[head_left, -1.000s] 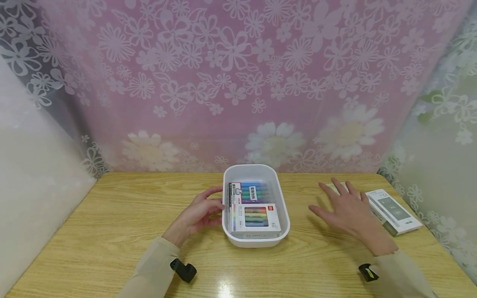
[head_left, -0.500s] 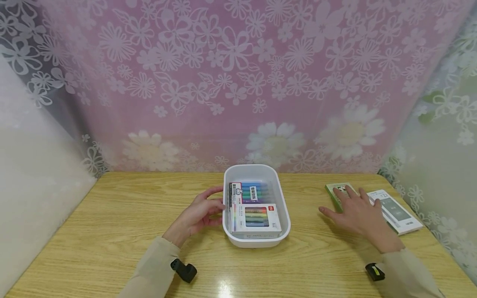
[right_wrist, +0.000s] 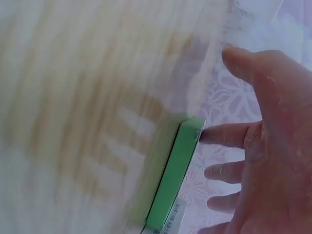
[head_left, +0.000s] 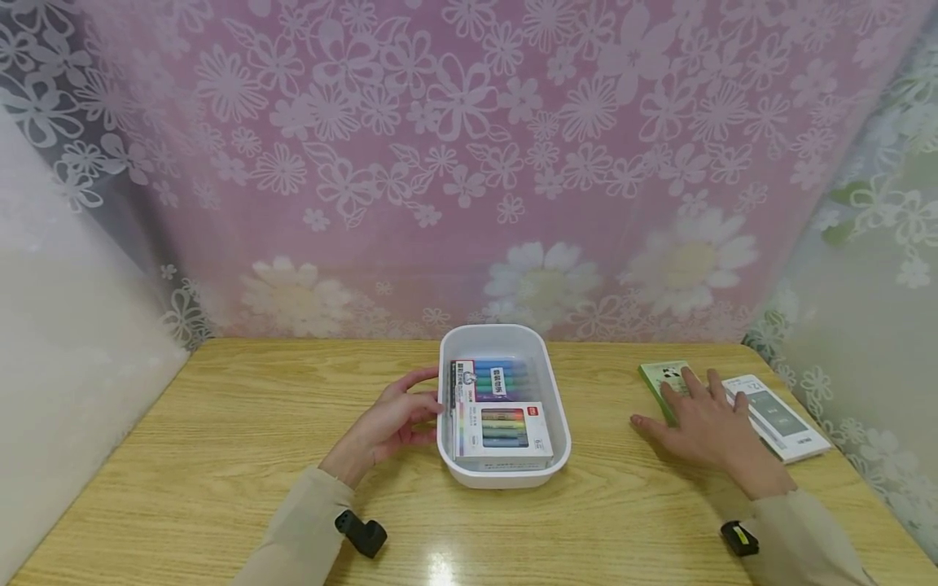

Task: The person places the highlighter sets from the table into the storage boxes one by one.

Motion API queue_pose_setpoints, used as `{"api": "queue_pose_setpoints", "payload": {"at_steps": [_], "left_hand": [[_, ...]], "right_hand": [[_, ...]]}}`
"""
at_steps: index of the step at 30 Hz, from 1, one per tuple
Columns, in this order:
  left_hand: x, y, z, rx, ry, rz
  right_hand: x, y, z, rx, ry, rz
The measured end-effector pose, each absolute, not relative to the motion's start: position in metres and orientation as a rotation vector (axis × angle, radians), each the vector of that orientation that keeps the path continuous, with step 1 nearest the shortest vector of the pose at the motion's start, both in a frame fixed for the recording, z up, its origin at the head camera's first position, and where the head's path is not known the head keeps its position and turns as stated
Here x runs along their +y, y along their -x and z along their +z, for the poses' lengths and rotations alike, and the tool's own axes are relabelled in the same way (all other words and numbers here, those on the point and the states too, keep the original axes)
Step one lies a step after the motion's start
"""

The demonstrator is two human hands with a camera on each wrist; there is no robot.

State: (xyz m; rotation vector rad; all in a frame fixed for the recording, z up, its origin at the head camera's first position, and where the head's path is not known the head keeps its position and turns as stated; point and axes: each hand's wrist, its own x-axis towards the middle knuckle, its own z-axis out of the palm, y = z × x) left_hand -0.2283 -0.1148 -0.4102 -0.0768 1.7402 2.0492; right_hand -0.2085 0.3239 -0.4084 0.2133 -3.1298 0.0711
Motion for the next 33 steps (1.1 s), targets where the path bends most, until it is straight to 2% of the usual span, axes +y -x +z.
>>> {"api": "queue_pose_setpoints", "payload": {"at_steps": [11, 20, 33], "left_hand": [[-0.116, 0.228, -0.412, 1.753, 0.081, 2.04], [-0.114, 0.229, -0.411, 1.748, 0.085, 2.042], [-0.114, 0.229, -0.412, 1.746, 0.087, 2.06]], "right_hand": [[0.326, 0.205, -0.411, -3.045, -0.393, 0.326], [0.339, 0.211, -0.42, -2.917, -0.572, 0.31], [0.334, 0.207, -0.414, -2.96, -0.554, 0.257]]}}
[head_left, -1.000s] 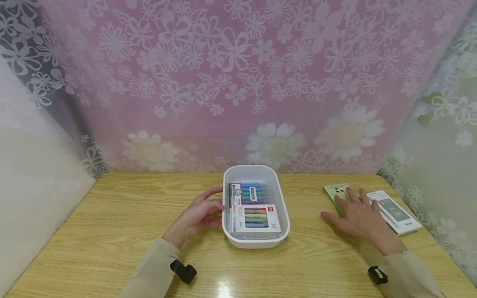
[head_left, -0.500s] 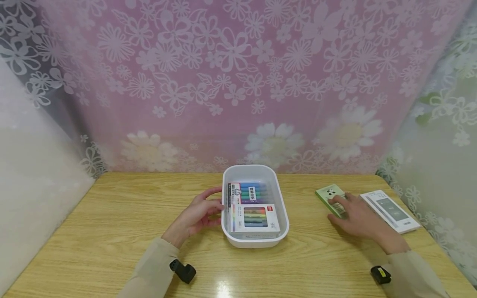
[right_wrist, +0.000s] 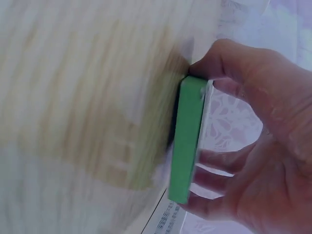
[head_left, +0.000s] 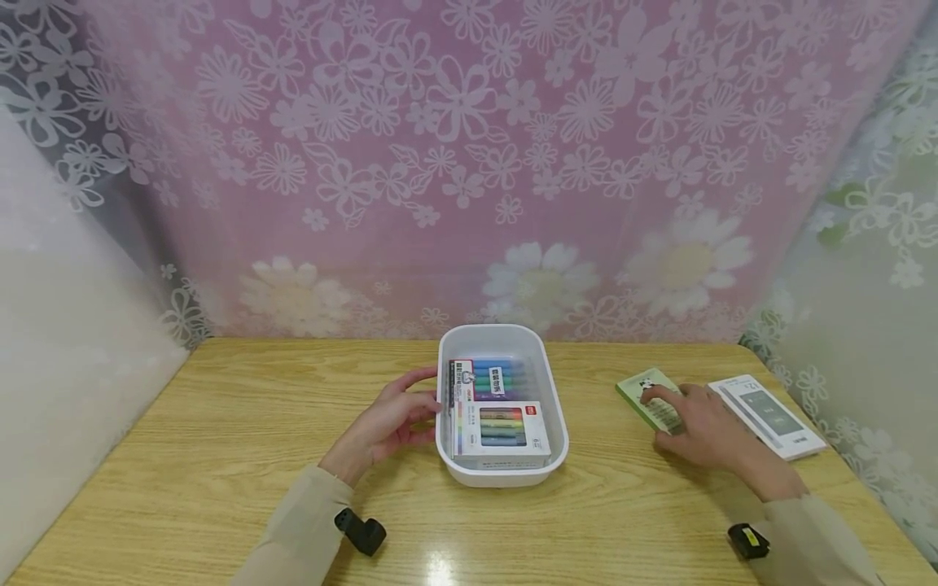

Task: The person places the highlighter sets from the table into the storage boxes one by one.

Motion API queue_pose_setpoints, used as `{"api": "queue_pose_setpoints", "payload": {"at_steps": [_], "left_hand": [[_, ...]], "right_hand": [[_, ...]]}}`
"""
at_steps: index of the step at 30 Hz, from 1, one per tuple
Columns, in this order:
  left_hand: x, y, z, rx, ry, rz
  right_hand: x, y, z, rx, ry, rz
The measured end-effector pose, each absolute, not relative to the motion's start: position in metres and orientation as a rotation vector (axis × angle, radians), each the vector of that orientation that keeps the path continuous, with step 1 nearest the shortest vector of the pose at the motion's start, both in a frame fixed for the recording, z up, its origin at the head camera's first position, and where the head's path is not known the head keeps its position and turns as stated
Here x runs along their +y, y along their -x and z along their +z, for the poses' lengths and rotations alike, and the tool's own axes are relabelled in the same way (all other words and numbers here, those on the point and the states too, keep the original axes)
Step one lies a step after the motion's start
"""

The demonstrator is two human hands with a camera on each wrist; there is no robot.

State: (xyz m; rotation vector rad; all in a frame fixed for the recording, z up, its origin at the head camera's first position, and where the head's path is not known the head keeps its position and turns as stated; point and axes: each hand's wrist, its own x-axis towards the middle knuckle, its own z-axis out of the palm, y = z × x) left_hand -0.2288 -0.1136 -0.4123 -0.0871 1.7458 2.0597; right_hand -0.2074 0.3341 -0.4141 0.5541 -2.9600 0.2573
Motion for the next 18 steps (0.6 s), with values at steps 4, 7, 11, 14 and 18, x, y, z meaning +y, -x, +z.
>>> {"api": "queue_pose_setpoints", "payload": {"at_steps": [4, 7, 11, 14, 18], "left_hand": [[-0.114, 0.228, -0.412, 1.75, 0.093, 2.058], [-0.114, 0.228, -0.411, 1.749, 0.09, 2.054], [-0.114, 0.228, -0.411, 1.746, 0.082, 2.054], [-0.114, 0.227, -0.41, 1.746, 0.083, 2.056], [-0.113, 0.227, -0.409, 1.748, 0.092, 2.061]], "right_hand": [[0.327, 0.207, -0.411, -3.011, -0.479, 0.23], [0.321, 0.206, -0.41, -2.991, -0.466, 0.144], [0.316, 0.207, -0.41, -2.936, -0.474, 0.058], [0.315, 0.207, -0.41, -2.928, -0.478, 0.063], [0.315, 0.206, -0.409, -2.923, -0.488, 0.078]]}}
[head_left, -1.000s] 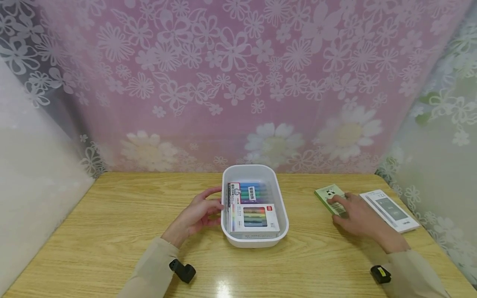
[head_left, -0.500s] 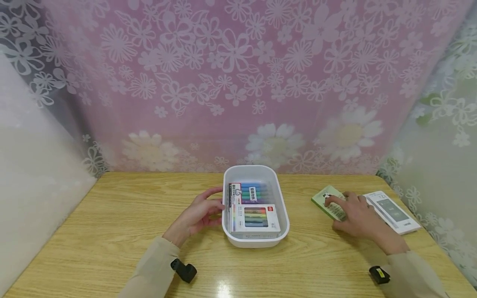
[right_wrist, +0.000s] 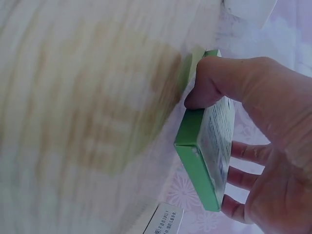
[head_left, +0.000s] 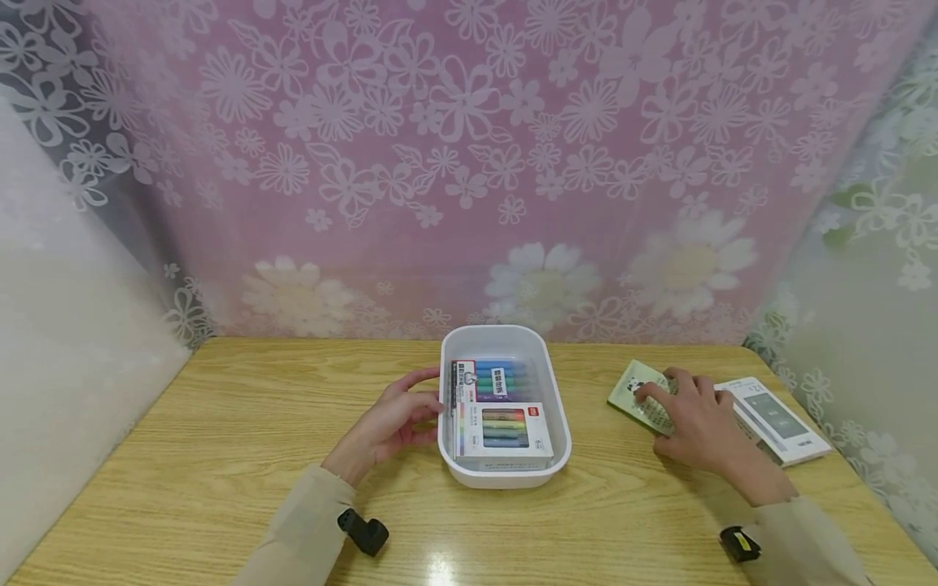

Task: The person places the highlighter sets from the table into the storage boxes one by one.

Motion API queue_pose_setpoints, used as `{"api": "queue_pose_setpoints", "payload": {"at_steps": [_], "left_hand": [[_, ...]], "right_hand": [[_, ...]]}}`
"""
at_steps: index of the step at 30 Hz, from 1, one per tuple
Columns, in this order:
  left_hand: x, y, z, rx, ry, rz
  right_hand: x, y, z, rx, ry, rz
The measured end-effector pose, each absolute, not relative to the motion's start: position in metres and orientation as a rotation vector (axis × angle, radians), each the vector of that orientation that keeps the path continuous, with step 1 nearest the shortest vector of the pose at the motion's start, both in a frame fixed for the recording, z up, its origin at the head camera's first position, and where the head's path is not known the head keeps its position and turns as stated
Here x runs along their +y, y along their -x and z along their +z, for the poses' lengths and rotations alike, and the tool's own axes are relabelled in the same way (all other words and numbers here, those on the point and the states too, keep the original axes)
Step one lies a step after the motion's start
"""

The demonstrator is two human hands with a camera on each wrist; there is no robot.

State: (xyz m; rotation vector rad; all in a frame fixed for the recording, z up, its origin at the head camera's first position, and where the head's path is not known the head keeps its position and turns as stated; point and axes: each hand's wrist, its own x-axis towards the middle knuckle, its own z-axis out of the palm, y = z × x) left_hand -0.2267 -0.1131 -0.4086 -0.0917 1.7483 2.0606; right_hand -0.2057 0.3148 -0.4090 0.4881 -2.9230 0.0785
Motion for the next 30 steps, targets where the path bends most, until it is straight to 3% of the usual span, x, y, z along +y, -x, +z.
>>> {"api": "queue_pose_setpoints", "payload": {"at_steps": [30], "left_hand": [[-0.112, 0.231, -0.41, 1.761, 0.112, 2.056]], "right_hand": [[0.281, 0.22, -0.361, -2.719, -0.731, 0.193]]}}
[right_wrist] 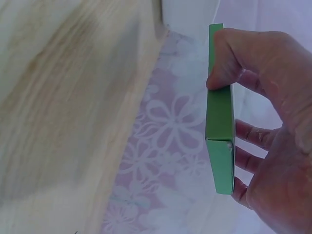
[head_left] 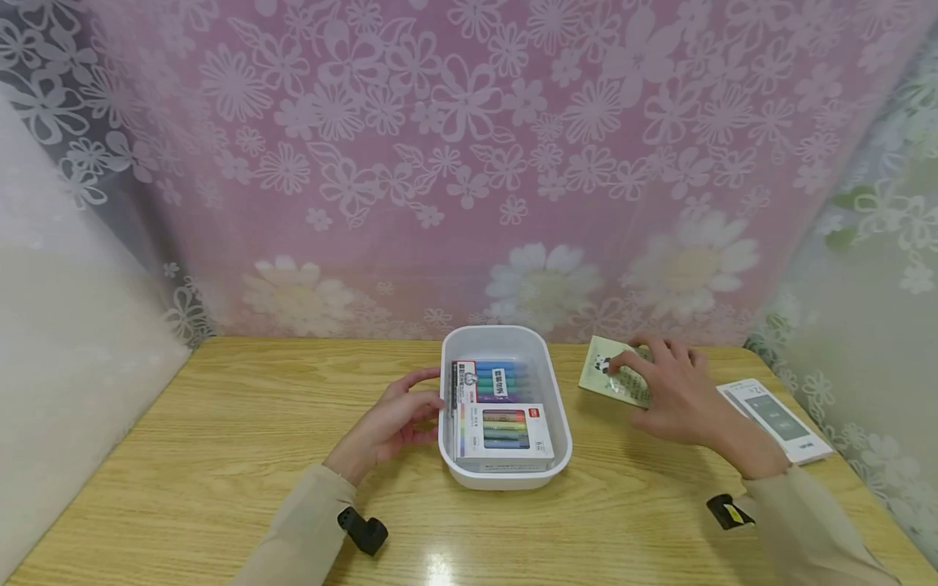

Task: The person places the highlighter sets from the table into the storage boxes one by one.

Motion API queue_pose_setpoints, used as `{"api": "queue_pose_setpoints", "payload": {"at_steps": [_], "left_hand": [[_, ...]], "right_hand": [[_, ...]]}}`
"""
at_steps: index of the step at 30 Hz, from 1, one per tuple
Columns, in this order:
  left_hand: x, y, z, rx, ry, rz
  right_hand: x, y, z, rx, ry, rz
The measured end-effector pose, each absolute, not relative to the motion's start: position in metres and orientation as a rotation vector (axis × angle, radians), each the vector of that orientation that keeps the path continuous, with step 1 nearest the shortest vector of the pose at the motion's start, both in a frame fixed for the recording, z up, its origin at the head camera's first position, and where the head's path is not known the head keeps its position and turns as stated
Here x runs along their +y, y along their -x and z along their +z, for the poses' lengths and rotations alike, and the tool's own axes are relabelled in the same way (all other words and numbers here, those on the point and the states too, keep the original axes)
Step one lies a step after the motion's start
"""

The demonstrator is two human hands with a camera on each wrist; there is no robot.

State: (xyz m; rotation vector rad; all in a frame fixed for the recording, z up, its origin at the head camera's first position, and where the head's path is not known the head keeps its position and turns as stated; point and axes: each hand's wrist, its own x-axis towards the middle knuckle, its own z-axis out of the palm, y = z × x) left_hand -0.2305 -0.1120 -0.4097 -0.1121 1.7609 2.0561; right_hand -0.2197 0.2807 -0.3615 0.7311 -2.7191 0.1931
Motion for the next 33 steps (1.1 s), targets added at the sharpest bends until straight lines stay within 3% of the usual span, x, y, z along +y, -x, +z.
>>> {"api": "queue_pose_setpoints", "payload": {"at_steps": [33], "left_hand": [[-0.111, 0.235, -0.413, 1.735, 0.111, 2.066]], "right_hand": [[0.214, 0.25, -0.323, -2.806, -0.994, 0.254]]}}
